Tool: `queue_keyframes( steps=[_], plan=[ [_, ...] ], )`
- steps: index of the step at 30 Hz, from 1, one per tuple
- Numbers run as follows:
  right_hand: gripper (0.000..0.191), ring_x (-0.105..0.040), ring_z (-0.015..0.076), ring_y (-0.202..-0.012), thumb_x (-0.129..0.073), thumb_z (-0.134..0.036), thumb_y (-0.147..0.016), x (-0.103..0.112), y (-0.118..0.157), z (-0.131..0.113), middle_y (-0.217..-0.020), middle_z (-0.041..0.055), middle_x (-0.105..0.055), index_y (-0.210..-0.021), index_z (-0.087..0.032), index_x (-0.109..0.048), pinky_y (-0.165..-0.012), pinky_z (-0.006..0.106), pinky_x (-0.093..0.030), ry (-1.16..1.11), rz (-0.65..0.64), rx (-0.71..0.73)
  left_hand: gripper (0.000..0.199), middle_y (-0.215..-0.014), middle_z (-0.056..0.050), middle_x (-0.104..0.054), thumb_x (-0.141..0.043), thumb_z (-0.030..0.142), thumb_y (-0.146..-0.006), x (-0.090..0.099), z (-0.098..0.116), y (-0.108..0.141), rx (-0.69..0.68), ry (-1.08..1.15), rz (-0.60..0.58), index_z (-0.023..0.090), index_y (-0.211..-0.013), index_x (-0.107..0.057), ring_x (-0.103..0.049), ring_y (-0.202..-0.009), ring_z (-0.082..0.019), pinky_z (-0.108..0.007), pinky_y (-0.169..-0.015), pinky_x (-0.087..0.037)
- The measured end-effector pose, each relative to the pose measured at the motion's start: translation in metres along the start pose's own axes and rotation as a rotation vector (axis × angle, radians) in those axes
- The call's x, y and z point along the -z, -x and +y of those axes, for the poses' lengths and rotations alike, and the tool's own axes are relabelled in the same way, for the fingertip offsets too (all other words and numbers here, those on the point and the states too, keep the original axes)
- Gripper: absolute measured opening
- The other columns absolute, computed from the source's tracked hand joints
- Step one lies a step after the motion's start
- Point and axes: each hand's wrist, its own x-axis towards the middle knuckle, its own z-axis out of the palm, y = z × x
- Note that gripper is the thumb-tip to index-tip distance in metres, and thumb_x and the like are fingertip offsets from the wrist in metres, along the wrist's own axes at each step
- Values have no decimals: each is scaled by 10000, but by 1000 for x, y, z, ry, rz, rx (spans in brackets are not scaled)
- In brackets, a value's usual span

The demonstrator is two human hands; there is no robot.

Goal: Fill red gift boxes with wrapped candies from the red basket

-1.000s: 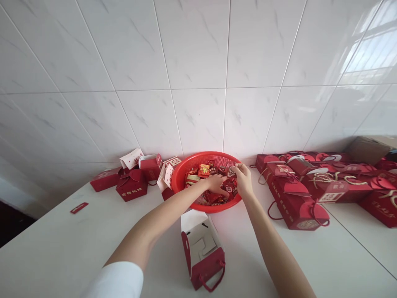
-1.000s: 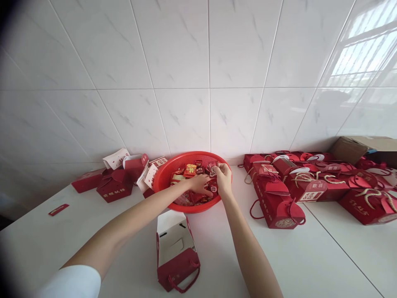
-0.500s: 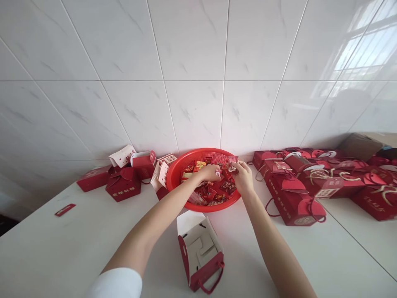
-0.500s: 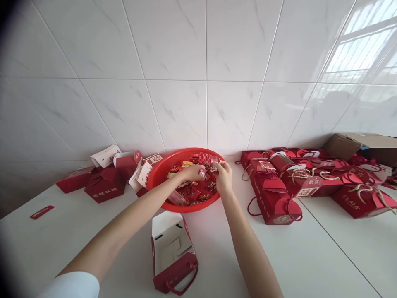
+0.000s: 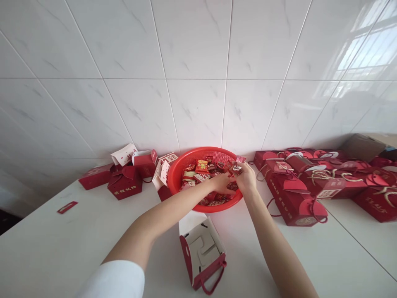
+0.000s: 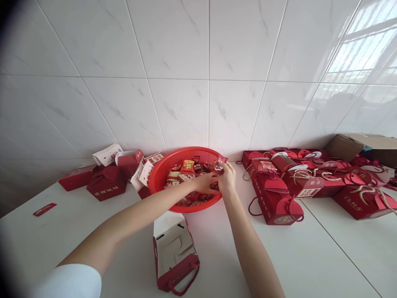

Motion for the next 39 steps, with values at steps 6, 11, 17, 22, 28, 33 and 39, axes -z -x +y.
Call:
queue_keyframes(
  steps=[6,11,17,22,28,33,39],
  plan=[
    [170,-640,142,-673,-784,-203,-580,-2,3,-3,-692,4,-706,-617,-196,-618,-630,259,-531,-93,9,-41,172,-949,-74,-698,-779,288,-670,0,-4,0,158,-33,-126,202,-809,-724,-669,-923,-292,-339,-799,-497],
    [153,-639,137,-658,-781,-187,-604,-4,5,-5,-692,-1,-704,-637,-196,-633,-611,250,-519,-90,-18,-38,122,-615,7,-643,-716,191,-672,23,-26,8,243,149,-47,193,-588,-629,-632,-651,-195,-266,-613,-440],
    [204,-617,119,-620,-808,-190,-578,-6,8,-8,-650,-26,-671,-616,-195,-608,-582,230,-500,-100,-42,-70,132,-697,24,-703,-729,313,-735,39,-46,17,307,334,189,197,-697,-679,-672,-711,-198,-258,-631,-466],
    [199,-629,141,-635,-826,-236,-567,-7,11,-10,-711,5,-713,-674,-186,-666,-582,256,-515,-42,-98,-122,170,-889,-40,-776,-686,325,-817,40,-46,15,266,414,339,173,-870,-738,-718,-844,-234,-307,-752,-542],
    [214,-648,183,-670,-815,-269,-561,-11,13,-12,-720,38,-731,-670,-190,-649,-540,271,-508,5,-83,-177,454,-1180,-54,-757,-546,8,-758,37,-41,13,-12,375,603,203,-1108,-758,-680,-1151,-236,-377,-1036,-511],
    [183,-647,187,-678,-788,-254,-562,-13,16,-16,-683,28,-710,-669,-188,-654,-548,271,-504,9,-56,-183,656,-1212,-34,-736,-460,-87,-711,35,-39,14,-97,225,632,232,-1230,-702,-672,-1147,-210,-388,-1020,-532],
    [148,-627,162,-659,-772,-223,-563,-11,13,-12,-656,3,-684,-653,-196,-658,-561,260,-496,-59,21,-102,667,-1223,-53,-715,-504,-60,-751,33,-34,12,-17,167,525,226,-1341,-625,-671,-1114,-207,-341,-974,-541]
  ],
)
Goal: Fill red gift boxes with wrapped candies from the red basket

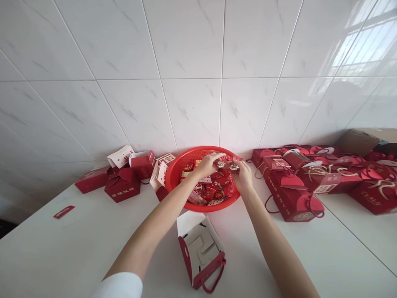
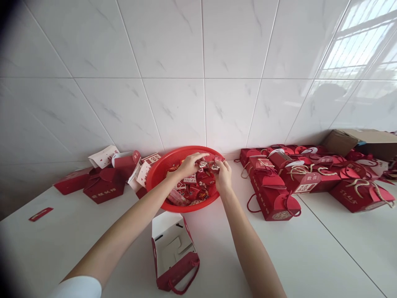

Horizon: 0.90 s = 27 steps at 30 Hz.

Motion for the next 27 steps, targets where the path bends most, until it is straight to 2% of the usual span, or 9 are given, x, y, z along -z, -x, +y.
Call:
queue_keyframes(
  steps=[5,8,12,16,19,21,23,25,27],
  plan=[
    [155,-611,148,-647,-771,-242,-578,1,-2,2,-665,17,-688,-613,-195,-627,-548,251,-481,13,9,49,612,-1089,-10,-758,-537,-60,-719,1,-5,5,259,-135,-310,270,-1204,-711,-708,-1015,-183,-252,-892,-538],
    [160,-615,155,-647,-772,-259,-583,1,-2,3,-676,21,-698,-618,-200,-628,-541,255,-480,23,5,59,539,-1113,-38,-761,-576,-25,-717,5,-17,7,337,-179,-286,262,-1144,-737,-699,-1069,-227,-286,-922,-529],
    [157,-619,149,-637,-762,-257,-583,1,-3,4,-669,21,-698,-636,-199,-626,-544,249,-487,-9,21,65,523,-1320,-152,-662,-580,72,-793,8,-29,8,424,-236,-204,190,-1296,-656,-631,-1211,-302,-370,-1005,-492],
    [173,-616,143,-619,-756,-273,-611,2,-6,5,-678,13,-701,-656,-212,-601,-545,255,-500,-36,62,113,532,-1475,-161,-543,-592,198,-856,0,-26,6,375,-221,-238,190,-1388,-583,-504,-1371,-308,-404,-1114,-399],
    [214,-615,139,-609,-763,-278,-616,3,-8,4,-663,5,-694,-650,-218,-560,-531,248,-493,-62,105,128,527,-1505,-132,-525,-670,297,-816,-10,-18,3,316,-195,-316,235,-1338,-629,-448,-1415,-324,-405,-1124,-380],
    [230,-612,132,-604,-765,-278,-618,3,-8,4,-666,3,-690,-650,-219,-544,-529,242,-488,-73,107,142,426,-1347,-122,-660,-721,339,-763,-16,-13,-1,304,-184,-371,241,-1178,-722,-568,-1294,-328,-367,-1045,-442],
    [238,-605,126,-597,-762,-277,-615,3,-8,3,-666,2,-687,-643,-221,-533,-519,237,-476,-86,112,161,190,-996,-104,-776,-701,363,-768,-19,-10,-4,318,-180,-418,224,-875,-775,-705,-1015,-304,-334,-897,-503],
    [240,-598,124,-592,-758,-273,-605,3,-8,3,-664,3,-688,-633,-221,-524,-507,233,-465,-96,117,165,251,-657,-70,-716,-640,353,-802,-19,-8,-5,347,-181,-439,214,-599,-691,-715,-745,-270,-326,-759,-509],
    [239,-593,123,-590,-756,-266,-596,3,-7,3,-664,4,-691,-635,-220,-525,-504,231,-460,-98,115,151,314,-531,-49,-638,-622,311,-797,-16,-7,-4,369,-178,-428,214,-499,-606,-688,-653,-256,-328,-707,-494]
  ],
)
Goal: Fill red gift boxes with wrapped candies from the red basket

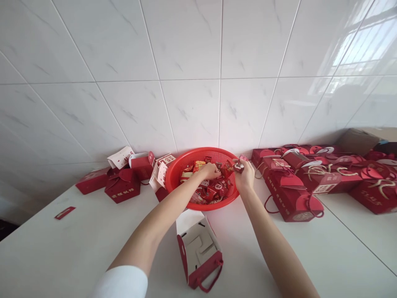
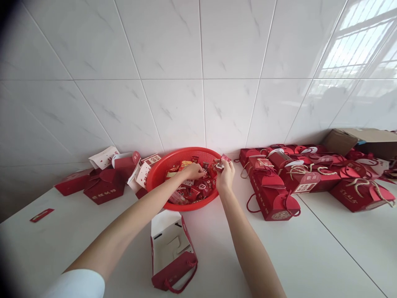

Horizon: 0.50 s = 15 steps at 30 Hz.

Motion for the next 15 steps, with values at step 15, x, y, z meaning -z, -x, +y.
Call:
queue_keyframes(
  steps=[15],
  plan=[
    [214,-595,128,-581,-742,-298,-631,4,-5,6,-674,-6,-678,-677,-223,-547,-520,249,-493,32,10,16,440,-866,-57,-751,-855,180,-507,-20,21,-28,-25,375,62,152,-917,-696,-699,-850,-287,-346,-746,-544]
  ],
)
